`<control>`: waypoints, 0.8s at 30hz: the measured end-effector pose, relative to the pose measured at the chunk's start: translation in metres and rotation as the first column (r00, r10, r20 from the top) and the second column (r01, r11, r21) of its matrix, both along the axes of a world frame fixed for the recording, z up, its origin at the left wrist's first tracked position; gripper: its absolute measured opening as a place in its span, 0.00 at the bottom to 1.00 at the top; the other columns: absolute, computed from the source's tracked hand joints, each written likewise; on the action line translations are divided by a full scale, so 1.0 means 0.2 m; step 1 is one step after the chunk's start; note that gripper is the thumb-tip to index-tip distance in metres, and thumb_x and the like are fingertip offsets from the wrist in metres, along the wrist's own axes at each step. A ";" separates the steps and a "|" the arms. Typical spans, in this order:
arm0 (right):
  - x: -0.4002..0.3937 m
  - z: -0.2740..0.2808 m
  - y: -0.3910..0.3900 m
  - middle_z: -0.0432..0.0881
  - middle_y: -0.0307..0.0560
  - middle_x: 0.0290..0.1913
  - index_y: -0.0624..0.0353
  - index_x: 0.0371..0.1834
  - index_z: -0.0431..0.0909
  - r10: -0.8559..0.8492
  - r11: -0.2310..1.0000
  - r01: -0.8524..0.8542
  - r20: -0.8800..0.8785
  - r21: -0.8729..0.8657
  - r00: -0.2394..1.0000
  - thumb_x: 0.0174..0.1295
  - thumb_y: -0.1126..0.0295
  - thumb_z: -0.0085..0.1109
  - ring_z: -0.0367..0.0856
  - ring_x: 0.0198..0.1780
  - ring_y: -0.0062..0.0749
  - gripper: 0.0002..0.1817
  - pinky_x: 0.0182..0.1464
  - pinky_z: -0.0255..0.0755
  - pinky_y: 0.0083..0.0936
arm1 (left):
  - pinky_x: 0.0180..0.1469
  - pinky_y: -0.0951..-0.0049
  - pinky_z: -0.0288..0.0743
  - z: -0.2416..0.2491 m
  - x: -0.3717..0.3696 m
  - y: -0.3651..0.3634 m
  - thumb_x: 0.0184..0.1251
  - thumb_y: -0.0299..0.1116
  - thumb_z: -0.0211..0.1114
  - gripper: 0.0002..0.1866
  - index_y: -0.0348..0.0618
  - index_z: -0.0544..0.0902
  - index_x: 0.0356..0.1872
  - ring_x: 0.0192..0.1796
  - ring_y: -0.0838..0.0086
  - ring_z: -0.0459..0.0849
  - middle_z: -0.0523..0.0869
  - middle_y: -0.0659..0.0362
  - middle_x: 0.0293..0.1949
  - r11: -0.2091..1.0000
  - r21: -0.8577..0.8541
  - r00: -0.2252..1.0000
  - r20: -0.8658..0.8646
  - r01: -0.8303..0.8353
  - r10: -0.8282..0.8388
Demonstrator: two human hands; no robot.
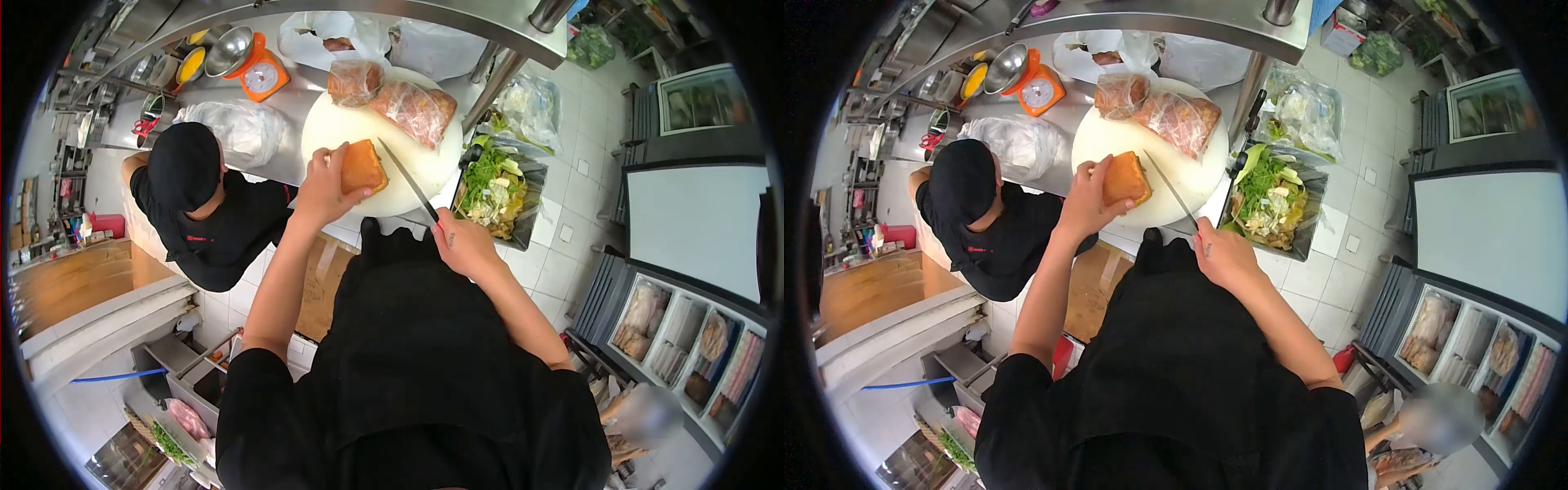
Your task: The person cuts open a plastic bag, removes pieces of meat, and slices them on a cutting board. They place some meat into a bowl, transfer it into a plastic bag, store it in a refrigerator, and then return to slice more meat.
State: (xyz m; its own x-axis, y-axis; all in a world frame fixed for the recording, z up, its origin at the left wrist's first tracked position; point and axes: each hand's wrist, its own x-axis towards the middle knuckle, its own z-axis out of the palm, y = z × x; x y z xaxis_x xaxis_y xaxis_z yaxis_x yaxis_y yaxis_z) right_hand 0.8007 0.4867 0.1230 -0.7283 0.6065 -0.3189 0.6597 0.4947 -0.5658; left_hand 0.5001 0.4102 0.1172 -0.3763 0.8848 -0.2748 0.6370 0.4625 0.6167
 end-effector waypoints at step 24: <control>-0.15 0.02 -0.11 0.86 0.61 0.30 0.59 0.50 0.74 -0.118 0.985 0.120 -0.024 0.126 0.993 0.77 0.65 0.58 0.86 0.35 0.66 0.09 0.39 0.76 0.59 | 0.72 0.49 0.72 -0.08 -0.02 0.09 0.47 0.50 0.89 0.61 0.38 0.67 0.83 0.72 0.47 0.73 0.73 0.43 0.69 0.969 0.091 0.886 -0.431 0.232 -0.171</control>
